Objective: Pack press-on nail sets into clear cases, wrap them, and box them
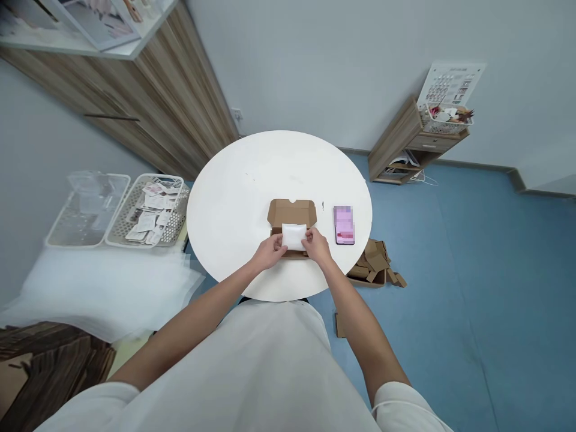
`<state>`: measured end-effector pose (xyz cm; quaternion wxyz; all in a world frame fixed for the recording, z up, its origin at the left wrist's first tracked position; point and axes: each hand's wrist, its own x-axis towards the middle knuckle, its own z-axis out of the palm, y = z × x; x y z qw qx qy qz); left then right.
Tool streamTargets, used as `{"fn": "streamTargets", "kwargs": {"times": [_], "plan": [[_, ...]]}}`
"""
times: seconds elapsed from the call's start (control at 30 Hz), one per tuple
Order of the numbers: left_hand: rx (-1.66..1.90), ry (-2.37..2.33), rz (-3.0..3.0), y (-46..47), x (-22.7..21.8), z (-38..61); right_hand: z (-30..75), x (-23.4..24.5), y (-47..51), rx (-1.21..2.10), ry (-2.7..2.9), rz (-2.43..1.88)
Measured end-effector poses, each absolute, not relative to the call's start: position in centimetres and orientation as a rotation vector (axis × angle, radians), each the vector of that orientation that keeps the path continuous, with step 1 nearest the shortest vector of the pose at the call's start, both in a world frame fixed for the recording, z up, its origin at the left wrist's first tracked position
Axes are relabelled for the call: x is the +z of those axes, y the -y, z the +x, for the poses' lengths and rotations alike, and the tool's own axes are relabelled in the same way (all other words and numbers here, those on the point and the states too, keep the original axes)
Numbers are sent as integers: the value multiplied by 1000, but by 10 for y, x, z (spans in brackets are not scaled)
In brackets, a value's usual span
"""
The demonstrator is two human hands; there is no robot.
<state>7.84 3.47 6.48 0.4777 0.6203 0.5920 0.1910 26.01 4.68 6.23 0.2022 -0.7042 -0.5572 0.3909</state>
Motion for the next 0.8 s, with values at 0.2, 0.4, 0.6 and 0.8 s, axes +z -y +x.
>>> {"fn": "streamTargets", "kwargs": {"times": [0.2,0.4,0.6,0.8], "plan": [[314,-1533,1598,-25,47,90,262,30,-38,1108,1670,-1997],[237,-1575,1651,-13,36,86,249,17,-30,975,1953,-2003],[208,-1594,1833,-7,33,90,249,14,-28,840,2125,-1989],[368,-1592,1884,-5,33,84,259,15,-23,775,2110,-1845]]}}
